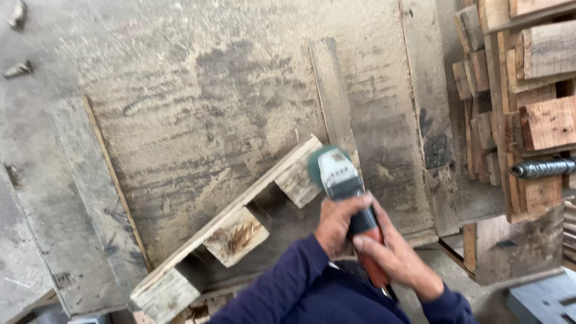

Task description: The person uses an angle grinder with a sanding disc to smooth the surfaces of a wooden pallet block. They hold the block with one hand while operating the tool with the other, moving the grinder across the top and side faces to remove roughness.

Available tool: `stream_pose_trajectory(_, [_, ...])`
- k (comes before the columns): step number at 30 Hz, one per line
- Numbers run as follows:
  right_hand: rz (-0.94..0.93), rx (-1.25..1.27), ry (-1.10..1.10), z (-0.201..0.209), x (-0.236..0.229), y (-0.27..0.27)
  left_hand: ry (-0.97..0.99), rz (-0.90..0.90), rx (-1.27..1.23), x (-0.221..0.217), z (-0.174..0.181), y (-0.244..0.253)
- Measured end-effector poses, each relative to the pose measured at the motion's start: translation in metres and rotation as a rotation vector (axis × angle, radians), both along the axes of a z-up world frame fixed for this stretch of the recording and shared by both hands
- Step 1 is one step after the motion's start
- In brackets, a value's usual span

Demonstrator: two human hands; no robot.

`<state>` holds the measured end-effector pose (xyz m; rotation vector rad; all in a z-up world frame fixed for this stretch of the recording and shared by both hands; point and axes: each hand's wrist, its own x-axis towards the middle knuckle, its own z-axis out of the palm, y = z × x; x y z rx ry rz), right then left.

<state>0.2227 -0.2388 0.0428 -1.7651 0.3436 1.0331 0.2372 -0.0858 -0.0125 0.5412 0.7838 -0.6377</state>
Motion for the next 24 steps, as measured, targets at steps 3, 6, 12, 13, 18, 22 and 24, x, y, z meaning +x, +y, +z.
stream_pose_trajectory(3, [-0.027,-0.066,0.079,-0.002,0.003,-0.002,-0.063,0.010,0.029,0.005,-0.012,-0.001])
stream_pose_trajectory(6, [0.029,-0.002,0.010,0.013,-0.006,-0.002,0.015,0.032,-0.011,-0.009,0.008,-0.006])
stream_pose_trajectory(12, [-0.072,-0.022,0.050,-0.001,-0.004,-0.002,-0.095,-0.011,0.049,-0.003,-0.013,-0.003])
stream_pose_trajectory(13, [-0.045,-0.049,0.065,0.005,-0.012,-0.006,-0.037,-0.017,0.034,-0.012,-0.008,-0.007])
stream_pose_trajectory(18, [0.021,-0.011,-0.044,0.010,-0.028,-0.016,0.111,-0.002,-0.032,-0.018,0.009,-0.018])
stream_pose_trajectory(22, [-0.055,-0.019,0.072,-0.008,-0.031,-0.025,0.021,-0.004,-0.009,-0.013,-0.005,-0.016])
stream_pose_trajectory(24, [-0.012,-0.022,-0.044,-0.006,-0.032,-0.025,0.023,-0.004,-0.012,-0.012,-0.003,-0.017])
